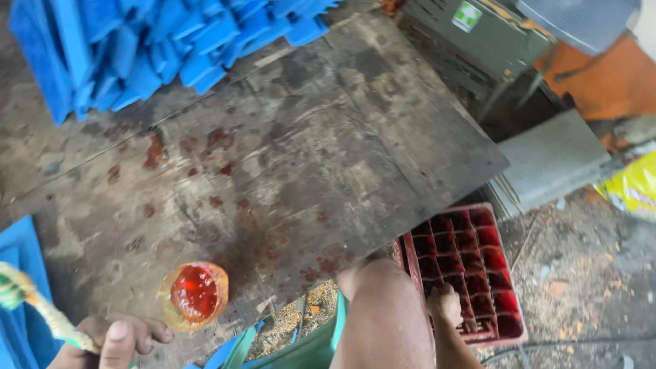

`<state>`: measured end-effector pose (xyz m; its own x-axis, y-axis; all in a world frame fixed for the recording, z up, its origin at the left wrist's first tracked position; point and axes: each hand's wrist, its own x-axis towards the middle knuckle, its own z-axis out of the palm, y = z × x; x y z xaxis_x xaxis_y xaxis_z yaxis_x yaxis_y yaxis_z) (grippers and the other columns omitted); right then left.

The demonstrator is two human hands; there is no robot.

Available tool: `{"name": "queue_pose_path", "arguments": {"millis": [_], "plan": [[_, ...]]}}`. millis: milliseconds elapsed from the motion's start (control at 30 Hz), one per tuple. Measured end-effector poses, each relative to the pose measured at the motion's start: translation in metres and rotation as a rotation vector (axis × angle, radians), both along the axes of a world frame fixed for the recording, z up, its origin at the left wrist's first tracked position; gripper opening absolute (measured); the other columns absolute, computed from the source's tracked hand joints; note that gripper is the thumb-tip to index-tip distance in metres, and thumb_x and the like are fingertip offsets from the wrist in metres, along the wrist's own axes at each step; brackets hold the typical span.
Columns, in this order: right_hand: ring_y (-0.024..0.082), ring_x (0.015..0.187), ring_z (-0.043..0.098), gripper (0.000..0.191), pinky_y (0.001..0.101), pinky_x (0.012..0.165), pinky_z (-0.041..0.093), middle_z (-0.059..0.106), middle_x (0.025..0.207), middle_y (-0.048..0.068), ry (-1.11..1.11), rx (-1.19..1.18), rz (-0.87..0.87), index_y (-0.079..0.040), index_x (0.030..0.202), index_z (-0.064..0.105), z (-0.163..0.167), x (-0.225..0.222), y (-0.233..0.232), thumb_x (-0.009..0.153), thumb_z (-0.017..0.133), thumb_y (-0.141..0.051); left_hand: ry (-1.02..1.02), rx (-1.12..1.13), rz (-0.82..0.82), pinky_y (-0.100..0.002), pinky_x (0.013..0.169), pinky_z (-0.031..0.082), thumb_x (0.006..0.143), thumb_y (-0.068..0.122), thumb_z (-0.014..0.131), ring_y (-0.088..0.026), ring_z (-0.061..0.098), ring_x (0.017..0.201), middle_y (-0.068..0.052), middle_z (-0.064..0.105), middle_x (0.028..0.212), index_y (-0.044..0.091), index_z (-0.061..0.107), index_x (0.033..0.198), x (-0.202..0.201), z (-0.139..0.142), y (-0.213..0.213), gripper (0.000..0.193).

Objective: The person applies a red adhesive to the surface of blue rectangular wooden pieces using a toothbrush. They repeatedly dip the toothbrush into a small container of adhesive and spread it evenly across each piece before stacking them.

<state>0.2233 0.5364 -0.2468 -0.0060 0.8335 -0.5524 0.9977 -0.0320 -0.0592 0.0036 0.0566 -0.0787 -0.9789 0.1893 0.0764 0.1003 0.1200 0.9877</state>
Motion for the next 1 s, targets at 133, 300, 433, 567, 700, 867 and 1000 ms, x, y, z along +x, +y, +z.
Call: {"name": "queue_pose_path", "arguments": {"millis": [133,300,433,567,700,867,1000], "plan": [[0.039,0.119,0.068,0.035,0.0521,0.099,0.055,0.072,0.128,0.013,0.027,-0.002,0.053,-0.033,0.129,0.073,0.015,0.003,0.014,0.097,0.06,-0.042,0.044,0.175,0.021,-0.05,0.063,0.063,0.107,0.008,0.058,-0.02,0.06,0.057,-0.01,0.054,0.062,0.013,0.044,0.074,0.004,-0.028,-0.028,0.037],[0.036,0.115,0.069,0.034,0.0494,0.096,0.056,0.073,0.126,0.01,0.202,0.122,-0.029,-0.033,0.127,0.074,0.021,0.025,0.032,0.095,0.061,-0.038,0.117,0.241,-0.041,-0.051,0.056,0.059,0.105,0.006,0.056,-0.021,0.062,0.05,-0.008,0.054,0.06,0.015,0.043,0.076,-0.007,-0.036,-0.078,0.033],[0.034,0.112,0.07,0.034,0.0472,0.095,0.057,0.074,0.125,0.008,0.419,0.258,-0.03,-0.032,0.125,0.075,0.055,0.012,0.048,0.094,0.062,-0.036,0.146,0.61,-0.241,-0.057,0.062,0.068,0.109,0.001,0.054,-0.022,0.068,0.055,-0.013,0.065,0.062,0.014,0.046,0.083,-0.019,-0.049,-0.124,0.03],[0.031,0.109,0.071,0.033,0.045,0.093,0.057,0.075,0.123,0.005,0.637,0.397,0.074,-0.032,0.123,0.075,0.132,-0.004,0.059,0.092,0.063,-0.033,0.198,0.508,-0.142,-0.054,0.061,0.067,0.105,0.002,0.053,-0.023,0.064,0.059,-0.009,0.063,0.063,0.015,0.049,0.084,-0.006,-0.061,-0.144,0.025],[0.029,0.107,0.072,0.033,0.0428,0.091,0.058,0.076,0.122,0.003,0.794,0.504,0.294,-0.032,0.122,0.076,0.177,-0.013,0.054,0.091,0.064,-0.03,0.209,0.309,0.05,-0.047,0.06,0.064,0.11,0.004,0.052,-0.019,0.063,0.053,-0.007,0.06,0.059,0.018,0.047,0.074,0.015,-0.061,-0.149,0.039],[0.026,0.103,0.073,0.033,0.04,0.089,0.059,0.076,0.12,0.001,0.811,0.571,0.712,-0.032,0.12,0.077,0.228,-0.042,0.035,0.089,0.065,-0.027,0.165,0.469,0.035,-0.048,0.059,0.067,0.106,0.013,0.053,-0.025,0.07,0.057,-0.01,0.062,0.063,0.011,0.05,0.076,0.019,-0.071,-0.161,0.03],[0.024,0.1,0.074,0.033,0.0378,0.087,0.059,0.077,0.118,-0.002,0.636,0.555,1.067,-0.031,0.118,0.078,0.288,-0.116,0.012,0.088,0.066,-0.024,0.331,0.496,0.054,-0.042,0.053,0.062,0.105,0.014,0.059,-0.019,0.063,0.056,-0.007,0.062,0.064,0.01,0.053,0.072,0.022,-0.097,-0.17,0.034]]}}
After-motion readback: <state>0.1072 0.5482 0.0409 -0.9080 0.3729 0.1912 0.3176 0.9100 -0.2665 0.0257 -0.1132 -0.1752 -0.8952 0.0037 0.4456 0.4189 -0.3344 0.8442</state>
